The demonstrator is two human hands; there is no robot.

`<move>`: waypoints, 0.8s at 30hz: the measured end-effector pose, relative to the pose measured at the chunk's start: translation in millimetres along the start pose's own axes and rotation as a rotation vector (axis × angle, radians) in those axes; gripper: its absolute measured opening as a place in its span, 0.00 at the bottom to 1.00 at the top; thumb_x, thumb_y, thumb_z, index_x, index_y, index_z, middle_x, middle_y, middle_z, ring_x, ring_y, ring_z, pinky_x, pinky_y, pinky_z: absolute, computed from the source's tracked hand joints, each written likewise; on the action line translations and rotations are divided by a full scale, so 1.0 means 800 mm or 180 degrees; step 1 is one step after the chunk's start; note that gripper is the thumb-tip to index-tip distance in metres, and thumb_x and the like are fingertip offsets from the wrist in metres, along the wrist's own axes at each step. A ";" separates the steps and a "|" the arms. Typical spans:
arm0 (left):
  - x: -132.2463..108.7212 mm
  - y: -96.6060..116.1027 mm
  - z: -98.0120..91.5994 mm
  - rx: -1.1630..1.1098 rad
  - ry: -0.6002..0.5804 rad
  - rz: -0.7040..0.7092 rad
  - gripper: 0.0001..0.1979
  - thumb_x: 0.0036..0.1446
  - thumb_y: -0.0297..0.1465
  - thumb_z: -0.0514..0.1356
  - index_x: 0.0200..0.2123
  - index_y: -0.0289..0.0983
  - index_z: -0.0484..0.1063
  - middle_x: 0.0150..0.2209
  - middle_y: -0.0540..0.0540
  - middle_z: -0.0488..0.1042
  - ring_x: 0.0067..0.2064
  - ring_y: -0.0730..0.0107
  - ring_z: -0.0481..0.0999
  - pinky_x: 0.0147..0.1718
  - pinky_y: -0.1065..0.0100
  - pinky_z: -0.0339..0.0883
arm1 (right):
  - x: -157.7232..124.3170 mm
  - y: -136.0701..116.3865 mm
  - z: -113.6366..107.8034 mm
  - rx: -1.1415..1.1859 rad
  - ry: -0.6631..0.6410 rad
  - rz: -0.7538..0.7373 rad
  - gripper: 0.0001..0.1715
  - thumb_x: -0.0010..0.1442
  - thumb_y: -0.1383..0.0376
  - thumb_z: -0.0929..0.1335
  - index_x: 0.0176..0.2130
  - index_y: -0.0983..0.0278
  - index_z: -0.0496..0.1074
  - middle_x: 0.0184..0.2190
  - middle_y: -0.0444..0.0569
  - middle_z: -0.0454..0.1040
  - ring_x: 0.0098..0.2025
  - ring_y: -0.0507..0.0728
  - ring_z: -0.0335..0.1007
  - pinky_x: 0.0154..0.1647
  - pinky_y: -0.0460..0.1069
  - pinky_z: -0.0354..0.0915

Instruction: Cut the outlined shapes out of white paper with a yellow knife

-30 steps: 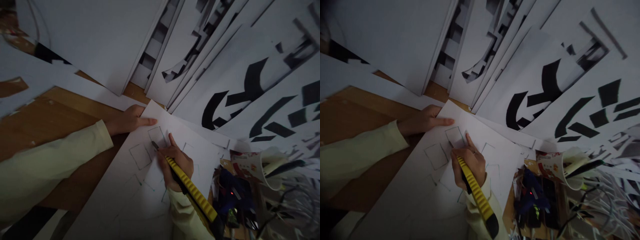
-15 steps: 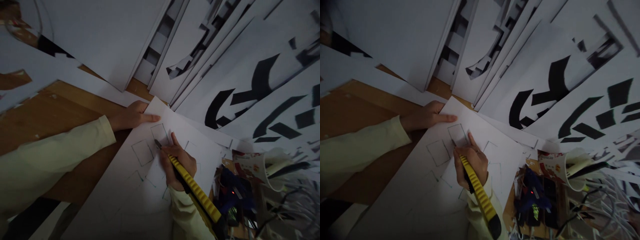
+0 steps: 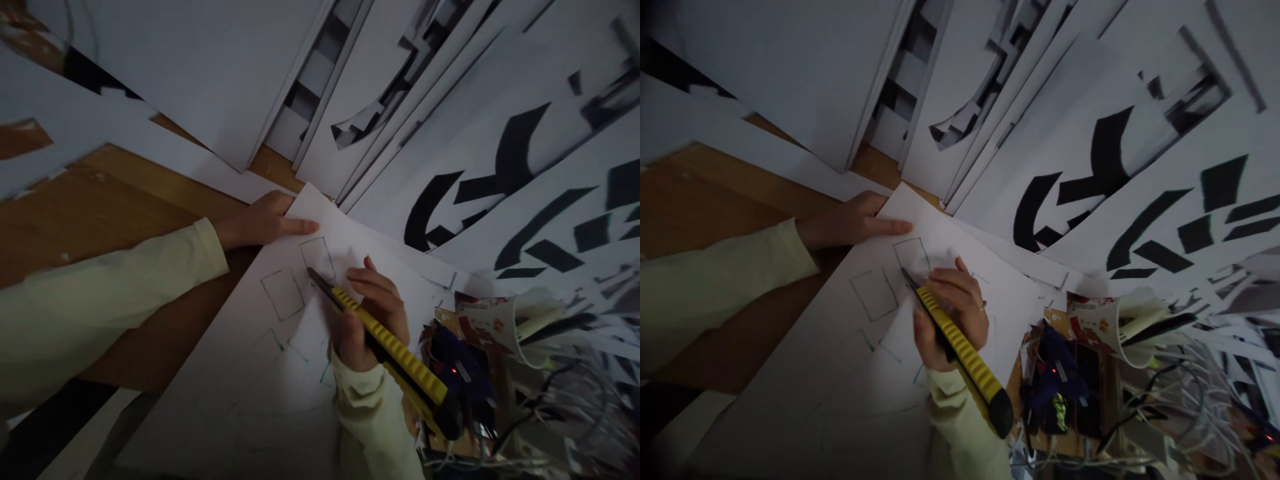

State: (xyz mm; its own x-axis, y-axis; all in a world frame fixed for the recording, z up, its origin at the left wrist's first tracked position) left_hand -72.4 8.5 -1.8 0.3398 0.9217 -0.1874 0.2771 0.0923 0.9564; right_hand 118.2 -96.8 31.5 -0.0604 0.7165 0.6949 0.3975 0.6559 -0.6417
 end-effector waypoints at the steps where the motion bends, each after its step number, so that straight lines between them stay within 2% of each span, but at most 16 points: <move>1: -0.001 0.001 0.000 -0.0017 -0.0033 0.0036 0.17 0.54 0.45 0.65 0.26 0.38 0.71 0.27 0.50 0.73 0.35 0.65 0.71 0.33 0.68 0.62 | 0.000 -0.005 0.000 0.0242 0.0228 0.0049 0.08 0.69 0.57 0.69 0.44 0.59 0.73 0.37 0.48 0.79 0.41 0.61 0.79 0.62 0.74 0.71; 3: -0.003 0.002 0.001 -0.0044 -0.0098 0.0097 0.17 0.57 0.45 0.64 0.28 0.37 0.72 0.28 0.52 0.74 0.34 0.70 0.70 0.32 0.70 0.62 | -0.001 -0.014 0.003 0.0638 0.0465 0.0211 0.06 0.71 0.60 0.66 0.39 0.58 0.69 0.32 0.45 0.77 0.35 0.59 0.78 0.60 0.73 0.72; 4: -0.004 0.002 0.001 -0.0055 -0.0110 0.0107 0.16 0.57 0.45 0.63 0.29 0.38 0.72 0.29 0.53 0.75 0.34 0.71 0.70 0.31 0.71 0.61 | -0.001 -0.020 0.006 0.0783 0.0466 0.0278 0.08 0.71 0.62 0.64 0.36 0.58 0.66 0.28 0.42 0.73 0.30 0.57 0.76 0.58 0.72 0.74; 7: -0.006 0.002 0.001 -0.0035 -0.0042 0.0058 0.15 0.58 0.43 0.63 0.29 0.38 0.73 0.28 0.56 0.76 0.33 0.75 0.69 0.29 0.73 0.60 | 0.002 -0.031 0.016 0.1142 0.0309 0.0461 0.16 0.71 0.65 0.63 0.30 0.59 0.59 0.20 0.36 0.59 0.22 0.51 0.63 0.47 0.62 0.78; 9: -0.006 0.002 0.001 -0.0046 0.0008 0.0093 0.14 0.58 0.42 0.63 0.27 0.38 0.72 0.27 0.57 0.75 0.32 0.76 0.69 0.28 0.74 0.60 | 0.004 -0.032 0.019 0.1391 0.0246 0.0549 0.20 0.71 0.64 0.64 0.27 0.60 0.56 0.19 0.36 0.54 0.21 0.50 0.56 0.40 0.56 0.76; 13: -0.006 0.004 0.000 -0.0115 0.0034 0.0208 0.16 0.57 0.41 0.64 0.24 0.39 0.69 0.25 0.58 0.74 0.31 0.76 0.69 0.29 0.74 0.60 | 0.008 -0.028 0.022 0.1734 0.0111 0.0609 0.22 0.70 0.64 0.65 0.26 0.61 0.55 0.18 0.36 0.52 0.20 0.49 0.54 0.30 0.51 0.66; 16: -0.006 0.004 0.002 -0.0141 0.0015 0.0168 0.14 0.57 0.41 0.64 0.26 0.39 0.72 0.27 0.58 0.76 0.33 0.76 0.71 0.31 0.74 0.61 | 0.008 -0.027 0.021 0.1680 0.0108 0.0613 0.21 0.69 0.64 0.65 0.26 0.61 0.55 0.18 0.37 0.51 0.20 0.50 0.53 0.29 0.51 0.62; 19: -0.006 0.003 0.003 -0.0180 0.0028 0.0143 0.12 0.58 0.40 0.63 0.28 0.38 0.74 0.28 0.59 0.76 0.33 0.76 0.71 0.30 0.74 0.61 | 0.006 -0.027 0.019 0.1690 0.0061 0.0672 0.21 0.69 0.64 0.64 0.26 0.61 0.54 0.18 0.37 0.51 0.20 0.50 0.54 0.31 0.52 0.65; 24: -0.003 -0.005 -0.001 -0.0309 0.0010 0.0232 0.12 0.59 0.39 0.64 0.27 0.38 0.74 0.27 0.56 0.75 0.30 0.75 0.70 0.28 0.71 0.61 | 0.003 -0.027 0.018 0.1895 -0.0037 0.0808 0.20 0.69 0.66 0.64 0.25 0.61 0.55 0.18 0.37 0.54 0.21 0.51 0.55 0.39 0.56 0.69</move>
State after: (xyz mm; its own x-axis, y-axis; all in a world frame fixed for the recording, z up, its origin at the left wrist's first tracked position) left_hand -75.3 6.6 -5.3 0.3531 0.9284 -0.1160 0.1634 0.0609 0.9847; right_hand 96.3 -106.0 42.4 -0.0425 0.8670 0.4965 -0.1750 0.4828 -0.8581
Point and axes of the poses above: each hand's wrist, its own x-axis towards the middle knuckle, its own z-axis out of the palm, y = z × x, the point moved 4 cm from there along x, towards the middle knuckle
